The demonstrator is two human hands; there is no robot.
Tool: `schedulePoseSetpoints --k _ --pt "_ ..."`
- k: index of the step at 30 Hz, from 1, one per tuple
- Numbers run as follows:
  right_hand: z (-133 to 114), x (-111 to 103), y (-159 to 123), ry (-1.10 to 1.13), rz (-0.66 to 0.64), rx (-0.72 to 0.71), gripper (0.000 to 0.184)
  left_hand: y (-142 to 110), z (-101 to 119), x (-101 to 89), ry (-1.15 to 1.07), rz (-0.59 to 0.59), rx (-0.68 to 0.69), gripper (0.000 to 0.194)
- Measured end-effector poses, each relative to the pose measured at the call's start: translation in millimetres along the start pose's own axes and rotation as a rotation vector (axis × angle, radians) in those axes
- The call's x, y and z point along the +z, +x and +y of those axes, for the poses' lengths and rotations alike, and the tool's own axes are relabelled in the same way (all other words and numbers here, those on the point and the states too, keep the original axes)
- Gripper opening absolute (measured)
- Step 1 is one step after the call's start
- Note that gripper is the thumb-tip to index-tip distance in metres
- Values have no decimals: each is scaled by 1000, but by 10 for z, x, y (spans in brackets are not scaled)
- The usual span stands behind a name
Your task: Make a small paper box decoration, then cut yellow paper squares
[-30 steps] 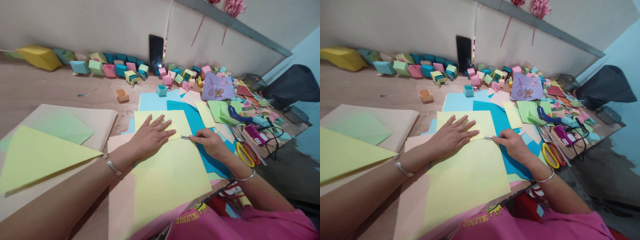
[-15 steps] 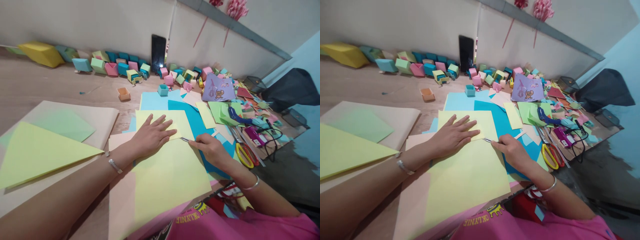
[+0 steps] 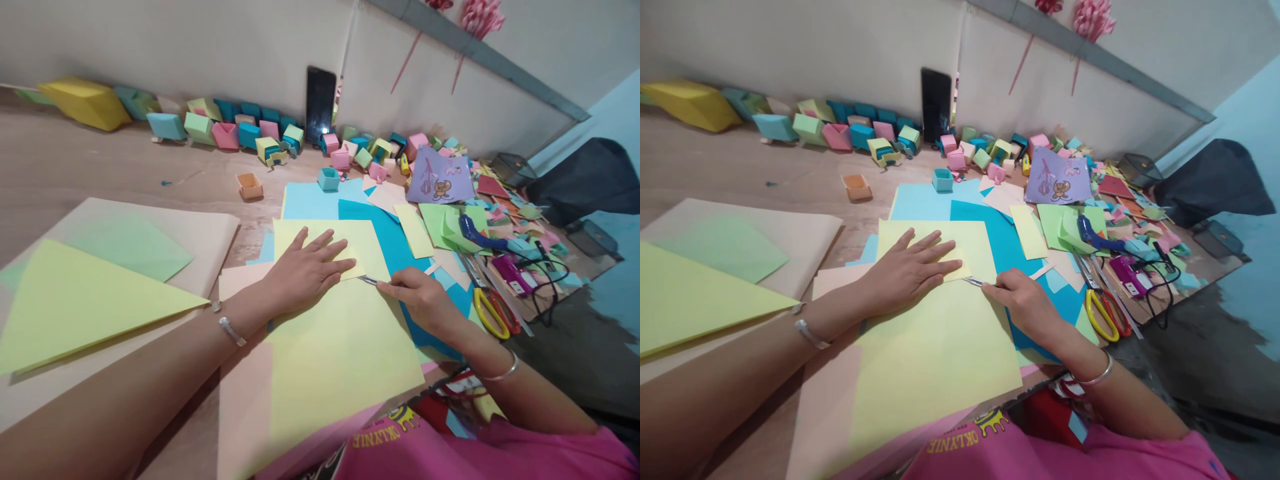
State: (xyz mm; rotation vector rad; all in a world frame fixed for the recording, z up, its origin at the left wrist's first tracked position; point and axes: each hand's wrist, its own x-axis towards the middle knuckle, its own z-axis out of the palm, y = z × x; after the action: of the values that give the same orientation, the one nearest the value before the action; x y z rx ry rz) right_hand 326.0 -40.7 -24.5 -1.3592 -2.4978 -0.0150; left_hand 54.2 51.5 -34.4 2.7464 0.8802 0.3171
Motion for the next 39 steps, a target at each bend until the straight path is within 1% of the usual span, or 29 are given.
schedulePoseSetpoints --k 4,9,18,24,29,34,36,39 --pt "-1 16 30 10 -4 -12 32 0 -5 4 -4 6 5 41" --pt "-19 29 70 74 1 -17 31 -5 -5 -1 -4 1 7 41" --pt "-108 -29 194 94 -32 -39 35 2 -7 11 4 6 10 41" --pt "-167 -30 257 208 -91 51 34 2 -6 10 11 2 12 41" --pt "-212 -32 319 261 -126 55 29 -8 -9 6 -7 22 13 41" --pt "-266 -45 376 316 -145 117 26 6 -9 30 -24 36 13 40" --pt "-276 -39 374 309 -137 128 27 12 -14 2 -61 40 13 41" --pt "-276 -25 352 278 -129 97 29 1 -62 -125 -134 37 -18 42"
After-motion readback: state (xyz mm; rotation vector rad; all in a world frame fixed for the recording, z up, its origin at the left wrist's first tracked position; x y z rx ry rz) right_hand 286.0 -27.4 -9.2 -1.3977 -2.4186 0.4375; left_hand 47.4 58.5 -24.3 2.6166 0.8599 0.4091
